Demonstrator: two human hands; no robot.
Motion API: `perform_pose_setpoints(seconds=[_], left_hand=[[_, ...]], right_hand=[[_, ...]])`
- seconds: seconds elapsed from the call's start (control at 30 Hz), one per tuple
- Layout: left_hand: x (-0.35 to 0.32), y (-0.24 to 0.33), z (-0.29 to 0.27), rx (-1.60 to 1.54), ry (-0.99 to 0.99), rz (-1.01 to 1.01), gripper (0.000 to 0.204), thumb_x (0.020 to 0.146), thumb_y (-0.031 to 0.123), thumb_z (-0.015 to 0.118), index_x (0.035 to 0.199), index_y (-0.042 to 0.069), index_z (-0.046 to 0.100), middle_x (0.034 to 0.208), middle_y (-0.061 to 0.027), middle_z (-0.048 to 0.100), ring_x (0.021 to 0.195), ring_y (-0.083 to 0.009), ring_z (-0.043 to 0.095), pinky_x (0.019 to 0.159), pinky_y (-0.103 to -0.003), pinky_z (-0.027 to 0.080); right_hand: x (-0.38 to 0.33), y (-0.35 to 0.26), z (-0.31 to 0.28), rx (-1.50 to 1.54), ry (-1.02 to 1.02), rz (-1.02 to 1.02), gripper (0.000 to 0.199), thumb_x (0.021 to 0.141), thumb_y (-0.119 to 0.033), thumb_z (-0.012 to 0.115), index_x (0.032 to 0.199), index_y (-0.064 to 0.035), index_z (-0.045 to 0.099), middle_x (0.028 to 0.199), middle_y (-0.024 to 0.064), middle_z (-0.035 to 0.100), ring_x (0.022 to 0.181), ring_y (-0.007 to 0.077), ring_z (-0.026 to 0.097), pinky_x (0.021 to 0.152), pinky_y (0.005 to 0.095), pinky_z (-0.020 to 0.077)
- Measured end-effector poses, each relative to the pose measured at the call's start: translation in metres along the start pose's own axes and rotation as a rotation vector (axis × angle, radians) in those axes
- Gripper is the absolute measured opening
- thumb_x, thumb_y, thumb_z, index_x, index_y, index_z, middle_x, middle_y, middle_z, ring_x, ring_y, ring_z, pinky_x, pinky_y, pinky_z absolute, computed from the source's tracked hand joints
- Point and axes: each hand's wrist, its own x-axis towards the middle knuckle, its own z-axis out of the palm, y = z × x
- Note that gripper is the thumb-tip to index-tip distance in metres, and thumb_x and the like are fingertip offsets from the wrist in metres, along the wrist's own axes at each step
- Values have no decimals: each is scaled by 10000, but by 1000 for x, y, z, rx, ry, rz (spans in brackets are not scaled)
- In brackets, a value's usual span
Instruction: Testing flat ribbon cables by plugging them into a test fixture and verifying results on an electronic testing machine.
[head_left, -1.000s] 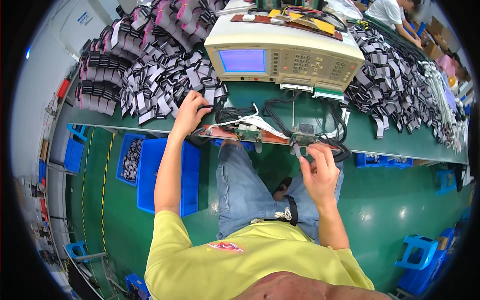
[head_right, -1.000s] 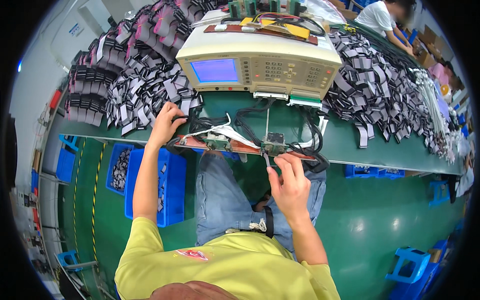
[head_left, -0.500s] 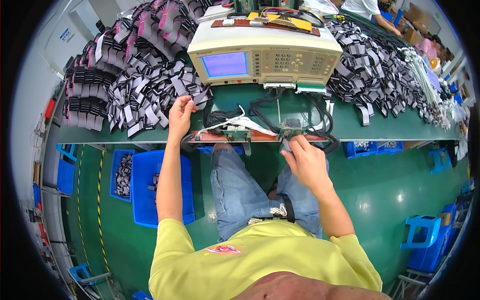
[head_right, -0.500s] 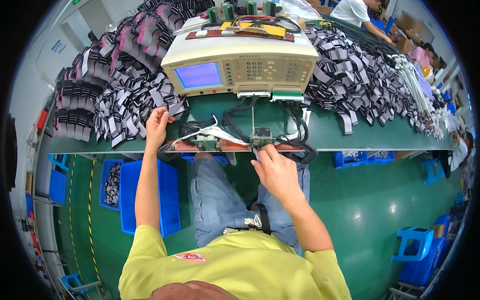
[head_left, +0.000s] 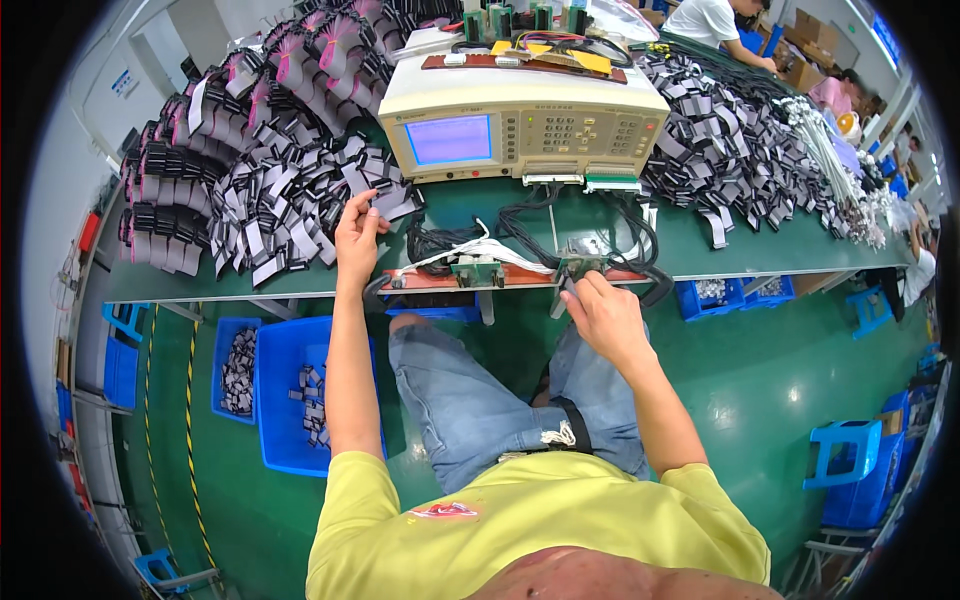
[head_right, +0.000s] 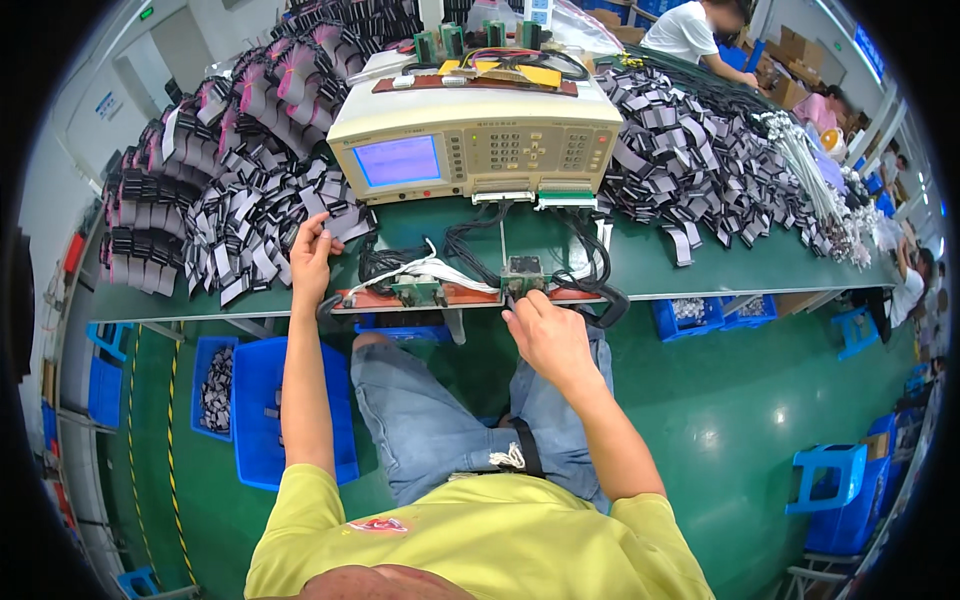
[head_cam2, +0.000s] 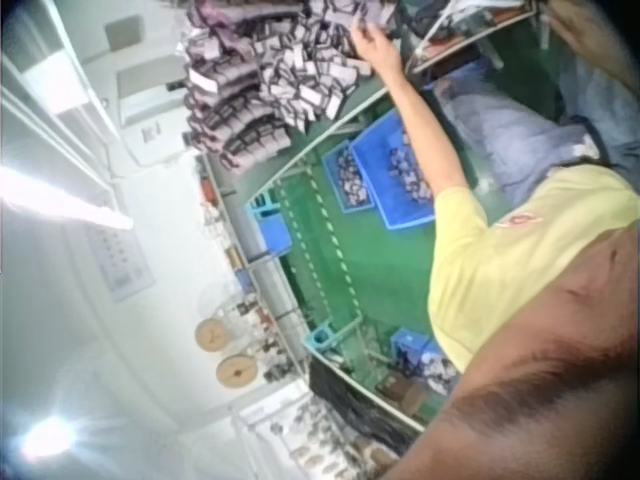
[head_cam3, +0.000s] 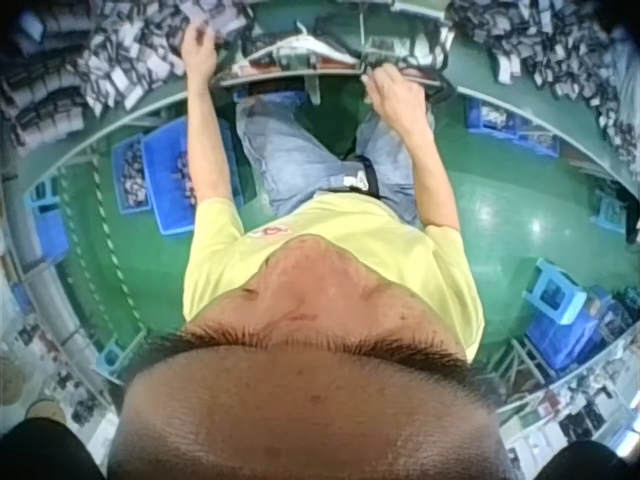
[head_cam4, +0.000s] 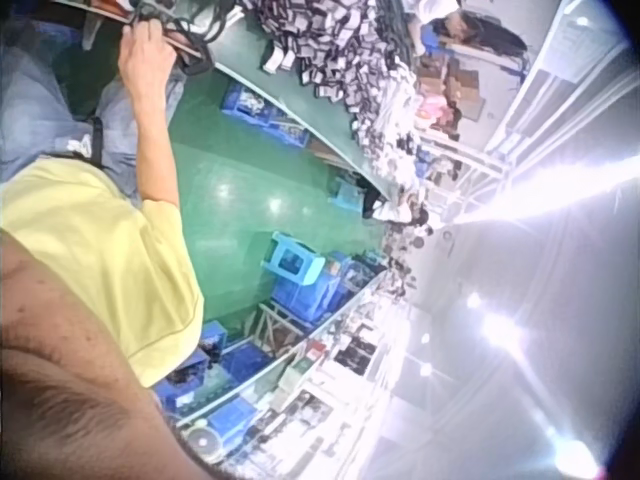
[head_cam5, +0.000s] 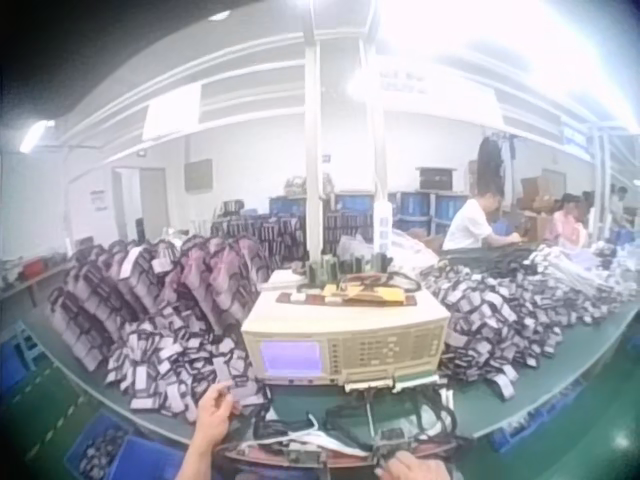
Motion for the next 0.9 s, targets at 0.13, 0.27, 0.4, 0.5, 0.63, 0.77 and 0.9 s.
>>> perform_pose_setpoints(seconds=[0.13,0.27,0.4,0.5,0.63,0.77,0.9], left_hand=[[0,1,4,6,16,-2,273,1049,46,587,1319,17,604,960,-6,566,797,-97,644,707,-259,540],[-3,3,4,17,18,-12,263,1029,24,610,1292,10,603,944,-15,579,768,-104,653,685,-261,543],[-4,-2,0,15,8,-19,267,1027,44,624,1292,15,604,968,-18,595,769,-104,653,693,-259,542],[-6,-11,-4,11,-26,0,280,1021,46,634,1295,3,598,1012,-31,630,822,-106,654,742,-266,544],[-4,-19,-9,70,-79,-29,310,1025,32,620,1330,9,573,1165,-54,612,881,-116,665,757,-259,547],[-4,-20,-11,-8,-89,-7,277,1037,5,593,1312,5,560,1028,-28,549,794,-96,626,716,-239,507],[-4,-18,-11,35,-46,-9,256,1042,11,587,1297,6,564,1013,-25,543,788,-95,626,704,-238,503]], right_hand=[[-2,8,7,25,30,-12,243,950,-195,722,821,-57,569,823,105,557,624,345,631,537,444,515],[4,-9,-3,44,83,-23,232,950,-193,716,820,-66,571,765,104,549,618,352,631,524,454,509],[-32,-56,-31,57,93,-465,323,852,-165,752,681,-146,479,616,55,421,463,238,479,412,380,388],[-67,-36,-57,128,47,-79,378,835,-171,796,653,-109,470,640,93,455,505,283,514,446,406,405],[-79,63,-91,58,43,282,306,906,-204,760,728,-31,581,722,155,577,626,385,578,563,482,447],[-21,178,-136,-105,165,343,345,909,-266,738,721,-3,616,712,221,610,668,426,619,598,500,473],[75,328,-199,-426,393,410,325,929,-349,708,937,-24,710,899,226,722,901,445,699,800,532,555]])
